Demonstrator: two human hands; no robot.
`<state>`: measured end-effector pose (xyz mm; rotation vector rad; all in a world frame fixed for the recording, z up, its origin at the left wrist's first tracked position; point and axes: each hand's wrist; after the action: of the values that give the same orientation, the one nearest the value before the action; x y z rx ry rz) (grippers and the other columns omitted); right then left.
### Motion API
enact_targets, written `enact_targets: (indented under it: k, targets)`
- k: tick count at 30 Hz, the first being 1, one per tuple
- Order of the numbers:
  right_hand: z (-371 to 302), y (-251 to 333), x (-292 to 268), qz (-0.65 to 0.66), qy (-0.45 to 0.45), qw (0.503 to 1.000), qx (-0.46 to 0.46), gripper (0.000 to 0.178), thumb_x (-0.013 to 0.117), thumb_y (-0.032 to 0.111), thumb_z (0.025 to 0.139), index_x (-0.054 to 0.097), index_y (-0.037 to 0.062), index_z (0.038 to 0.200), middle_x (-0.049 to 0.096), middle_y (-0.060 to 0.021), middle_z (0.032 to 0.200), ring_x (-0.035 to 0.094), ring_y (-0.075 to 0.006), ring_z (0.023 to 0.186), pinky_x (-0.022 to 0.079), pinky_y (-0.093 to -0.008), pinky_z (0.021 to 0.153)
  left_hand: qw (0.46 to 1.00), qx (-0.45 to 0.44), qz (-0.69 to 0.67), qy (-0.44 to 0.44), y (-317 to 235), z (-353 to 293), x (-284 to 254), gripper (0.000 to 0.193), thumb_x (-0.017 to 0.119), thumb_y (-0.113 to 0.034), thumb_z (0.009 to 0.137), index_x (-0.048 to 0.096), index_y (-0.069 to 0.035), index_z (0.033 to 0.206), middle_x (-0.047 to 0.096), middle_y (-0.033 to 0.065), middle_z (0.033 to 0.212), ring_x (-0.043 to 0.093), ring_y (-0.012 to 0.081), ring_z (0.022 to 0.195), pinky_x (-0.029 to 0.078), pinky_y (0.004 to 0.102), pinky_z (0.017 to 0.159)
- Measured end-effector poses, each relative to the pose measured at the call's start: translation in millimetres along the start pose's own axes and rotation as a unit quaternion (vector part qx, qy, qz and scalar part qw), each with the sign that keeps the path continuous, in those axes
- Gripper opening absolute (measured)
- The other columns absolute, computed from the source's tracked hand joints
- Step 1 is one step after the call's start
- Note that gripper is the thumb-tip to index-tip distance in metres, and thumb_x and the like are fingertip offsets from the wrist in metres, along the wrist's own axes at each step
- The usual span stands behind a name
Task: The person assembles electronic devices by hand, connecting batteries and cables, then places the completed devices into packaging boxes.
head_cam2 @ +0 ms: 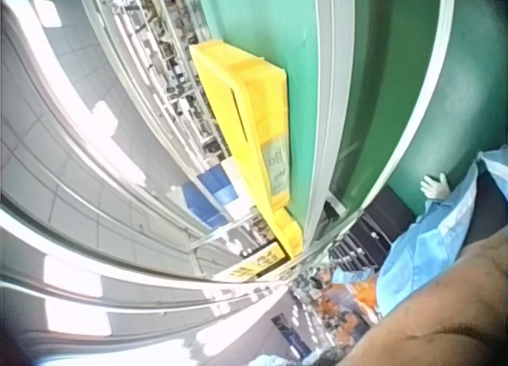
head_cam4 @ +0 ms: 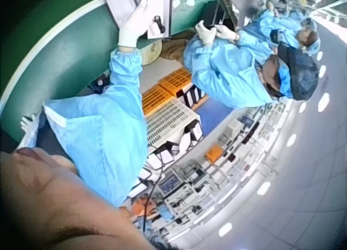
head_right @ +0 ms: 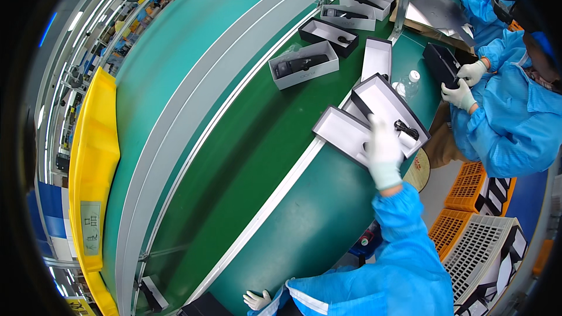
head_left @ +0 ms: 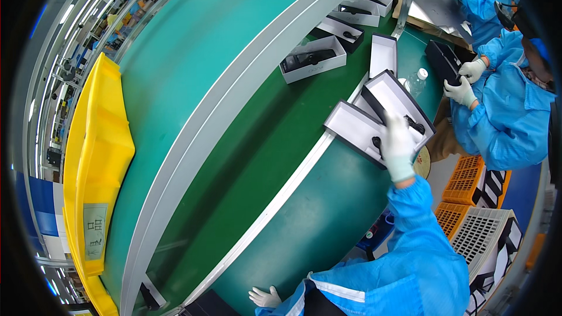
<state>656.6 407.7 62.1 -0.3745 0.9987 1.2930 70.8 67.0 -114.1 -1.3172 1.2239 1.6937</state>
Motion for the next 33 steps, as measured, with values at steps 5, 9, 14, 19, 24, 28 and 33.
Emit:
enact_targets:
  k: [5, 9, 14, 19, 24, 28, 33]
  targets:
    - [87, 101, 149, 0.176, 0.098, 0.973, -0.113, 0.033, 0.062, 0.016, 0.084, 0.058, 0.0055, 0.115, 0.061, -0.0146, 0.112, 0.058, -0.0309, 0.107, 0.049, -0.0431, 0.089, 0.996, 0.071, 0.035, -0.038, 12, -3, -1, 0.057, 0.06, -0.04, 0.087, 0.054, 0.004, 0.124, 0.054, 0.0323, 0.122, 0.054, 0.0476, 0.109, 0.046, 0.0533, 0.093]
    - [155, 135, 236, -0.041, 0.262, 0.959, -0.103, 0.037, 0.055, 0.015, 0.086, 0.054, 0.0075, 0.123, 0.054, -0.0125, 0.128, 0.05, -0.0301, 0.12, 0.05, -0.038, 0.089, 0.995, 0.095, 0.03, -0.033, 12, -5, -2, 0.07, 0.067, -0.04, 0.081, 0.05, 0.009, 0.127, 0.052, 0.0383, 0.121, 0.053, 0.0516, 0.107, 0.046, 0.0559, 0.091]
    - [164, 121, 291, -0.069, 0.259, 0.961, -0.07, 0.027, 0.055, 0.016, 0.087, 0.06, 0.0132, 0.113, 0.06, -0.0066, 0.114, 0.057, -0.0245, 0.109, 0.051, -0.0384, 0.082, 0.997, 0.081, -0.008, -0.01, -12, 0, -30, 0.065, 0.066, -0.04, 0.082, 0.054, 0.009, 0.122, 0.05, 0.0403, 0.121, 0.053, 0.0527, 0.105, 0.046, 0.0563, 0.089]
    - [129, 173, 276, -0.104, 0.216, 0.924, -0.298, 0.014, 0.057, 0.019, 0.085, 0.071, 0.0172, 0.083, 0.068, -0.0021, 0.088, 0.065, -0.0213, 0.089, 0.048, -0.037, 0.071, 0.997, -0.016, -0.067, -0.019, -21, 1, -46, 0.068, 0.065, -0.042, 0.084, 0.052, 0.01, 0.125, 0.05, 0.0408, 0.119, 0.053, 0.0518, 0.104, 0.045, 0.0541, 0.091]
    - [31, 230, 211, -0.009, 0.199, 0.868, -0.456, 0.011, 0.058, 0.018, 0.079, 0.069, 0.0163, 0.076, 0.067, -0.0027, 0.082, 0.064, -0.0224, 0.082, 0.046, -0.0371, 0.065, 0.987, -0.072, -0.139, 0.045, -14, -11, -37, 0.078, 0.068, -0.04, 0.078, 0.04, 0.009, 0.131, 0.039, 0.0348, 0.133, 0.039, 0.0505, 0.122, 0.033, 0.0571, 0.104]
    - [-86, 254, 117, 0.135, 0.19, 0.781, -0.579, 0.006, 0.059, 0.019, 0.075, 0.064, 0.0167, 0.074, 0.061, -0.0012, 0.074, 0.058, -0.0209, 0.075, 0.043, -0.037, 0.063, 0.981, -0.036, -0.188, 0.042, -15, -2, -51, 0.074, 0.069, -0.038, 0.079, 0.043, 0.009, 0.129, 0.041, 0.0339, 0.13, 0.041, 0.0493, 0.119, 0.035, 0.0548, 0.102]
    - [-225, 281, 4, 0.206, 0.267, 0.667, -0.664, 0.006, 0.058, 0.019, 0.076, 0.062, 0.0168, 0.073, 0.059, -0.0017, 0.077, 0.056, -0.0211, 0.078, 0.041, -0.0364, 0.065, 0.948, -0.021, -0.318, -0.004, -21, 10, -87, 0.068, 0.067, -0.03, 0.084, 0.041, 0.01, 0.132, 0.04, 0.0334, 0.135, 0.04, 0.047, 0.124, 0.032, 0.0502, 0.107]
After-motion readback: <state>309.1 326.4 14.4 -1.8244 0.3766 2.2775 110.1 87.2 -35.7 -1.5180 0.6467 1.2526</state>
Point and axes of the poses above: each hand's wrist, its own z-axis towards the middle knuckle, its own x-axis out of the palm, y = z × x
